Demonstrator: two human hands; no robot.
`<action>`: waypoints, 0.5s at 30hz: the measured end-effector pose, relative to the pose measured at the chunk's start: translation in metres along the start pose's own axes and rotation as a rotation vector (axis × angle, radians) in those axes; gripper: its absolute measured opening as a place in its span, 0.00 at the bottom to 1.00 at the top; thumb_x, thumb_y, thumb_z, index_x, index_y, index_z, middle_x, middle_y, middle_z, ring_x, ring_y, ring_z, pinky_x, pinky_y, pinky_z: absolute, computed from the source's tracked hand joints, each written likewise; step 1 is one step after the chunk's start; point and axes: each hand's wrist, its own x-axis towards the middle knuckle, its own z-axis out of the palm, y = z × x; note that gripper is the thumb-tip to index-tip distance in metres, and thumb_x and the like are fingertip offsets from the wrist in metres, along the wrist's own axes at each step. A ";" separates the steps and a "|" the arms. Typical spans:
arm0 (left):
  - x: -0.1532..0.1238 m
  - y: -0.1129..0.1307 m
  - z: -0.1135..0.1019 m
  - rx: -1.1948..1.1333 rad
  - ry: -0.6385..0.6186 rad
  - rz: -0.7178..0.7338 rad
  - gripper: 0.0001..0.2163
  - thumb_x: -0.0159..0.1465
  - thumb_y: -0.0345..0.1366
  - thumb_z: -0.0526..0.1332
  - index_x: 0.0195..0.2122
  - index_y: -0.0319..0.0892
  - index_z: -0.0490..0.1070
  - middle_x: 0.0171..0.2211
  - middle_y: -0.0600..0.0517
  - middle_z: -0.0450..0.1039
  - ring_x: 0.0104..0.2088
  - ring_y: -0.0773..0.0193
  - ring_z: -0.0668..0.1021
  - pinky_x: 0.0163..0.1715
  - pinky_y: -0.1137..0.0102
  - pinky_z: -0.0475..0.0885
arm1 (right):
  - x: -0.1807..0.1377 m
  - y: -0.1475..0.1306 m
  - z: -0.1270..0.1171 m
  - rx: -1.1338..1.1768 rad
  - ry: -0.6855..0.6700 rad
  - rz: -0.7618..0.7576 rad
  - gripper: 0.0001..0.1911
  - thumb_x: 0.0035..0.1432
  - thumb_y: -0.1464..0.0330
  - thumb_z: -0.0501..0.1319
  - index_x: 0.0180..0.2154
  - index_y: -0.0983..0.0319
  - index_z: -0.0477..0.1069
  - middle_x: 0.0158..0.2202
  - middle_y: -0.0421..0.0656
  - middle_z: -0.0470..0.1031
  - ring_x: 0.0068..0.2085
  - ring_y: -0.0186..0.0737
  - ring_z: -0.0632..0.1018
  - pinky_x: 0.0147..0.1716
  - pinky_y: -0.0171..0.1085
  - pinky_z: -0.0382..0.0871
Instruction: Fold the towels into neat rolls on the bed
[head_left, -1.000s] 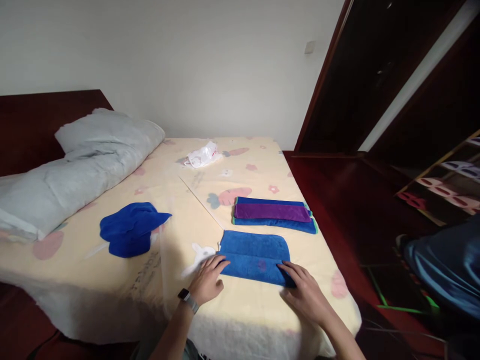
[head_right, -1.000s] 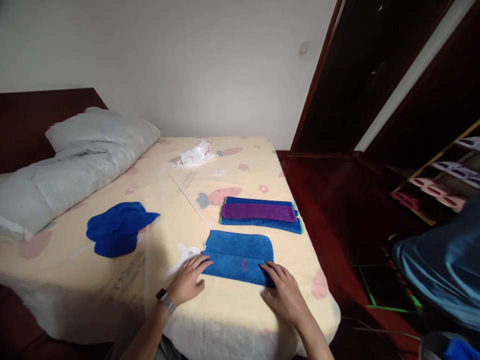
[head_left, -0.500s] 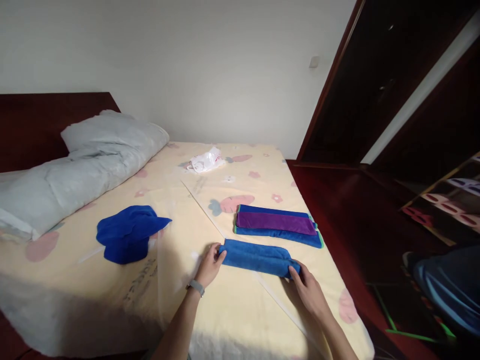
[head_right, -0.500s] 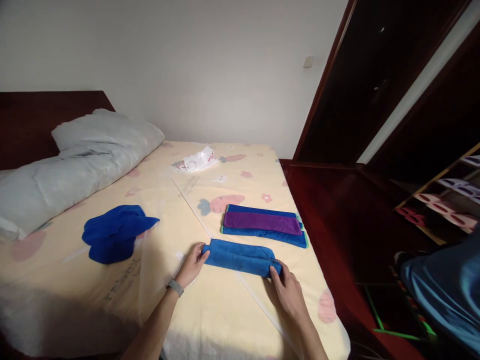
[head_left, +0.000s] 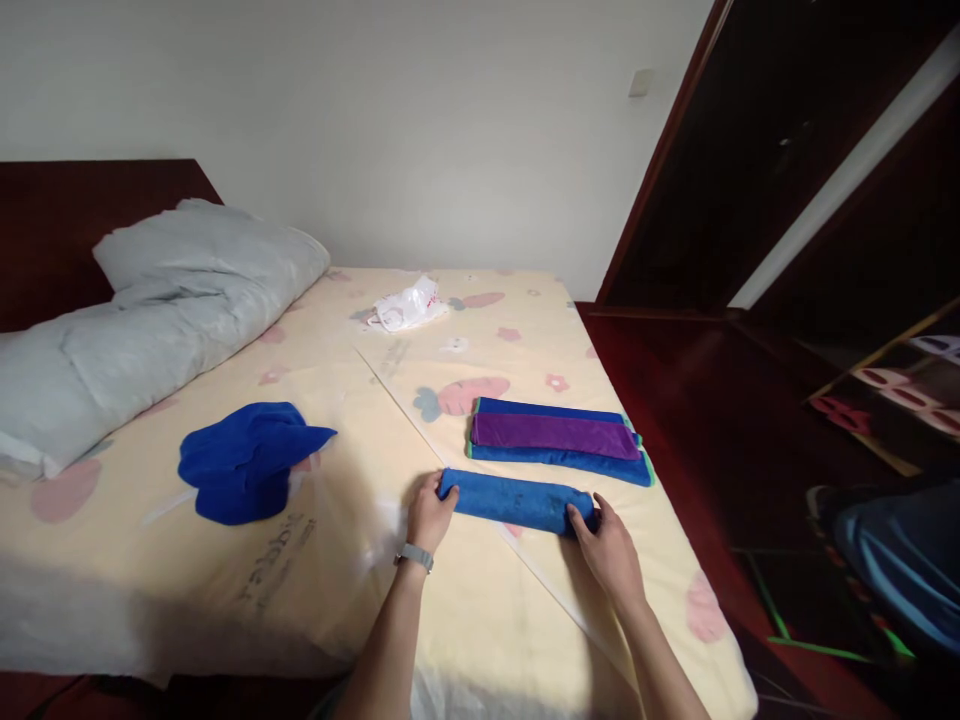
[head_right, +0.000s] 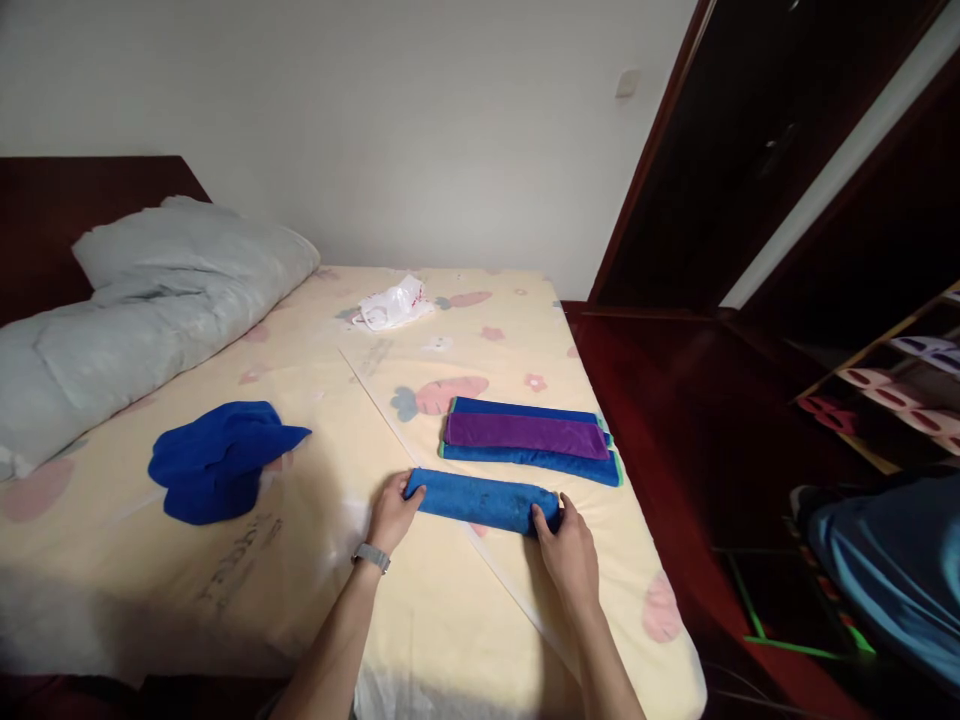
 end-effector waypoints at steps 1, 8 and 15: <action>0.001 -0.002 0.002 -0.064 0.006 0.006 0.14 0.61 0.37 0.64 0.48 0.40 0.72 0.42 0.45 0.80 0.42 0.57 0.81 0.43 0.65 0.74 | 0.001 0.001 0.000 0.013 -0.016 0.019 0.42 0.59 0.43 0.52 0.63 0.66 0.61 0.56 0.58 0.73 0.56 0.60 0.74 0.54 0.51 0.67; 0.009 -0.017 0.006 -0.308 0.069 -0.055 0.13 0.58 0.36 0.67 0.43 0.38 0.72 0.40 0.45 0.79 0.42 0.58 0.81 0.45 0.64 0.77 | 0.006 0.011 -0.005 0.321 -0.099 0.119 0.30 0.51 0.44 0.60 0.44 0.62 0.74 0.43 0.51 0.80 0.48 0.58 0.78 0.49 0.50 0.70; 0.003 -0.014 -0.002 -0.089 0.086 0.056 0.11 0.57 0.33 0.65 0.41 0.40 0.73 0.46 0.44 0.73 0.41 0.59 0.81 0.48 0.60 0.76 | 0.008 0.015 0.006 0.606 -0.061 0.187 0.34 0.41 0.48 0.67 0.46 0.61 0.66 0.39 0.47 0.80 0.42 0.48 0.81 0.40 0.40 0.76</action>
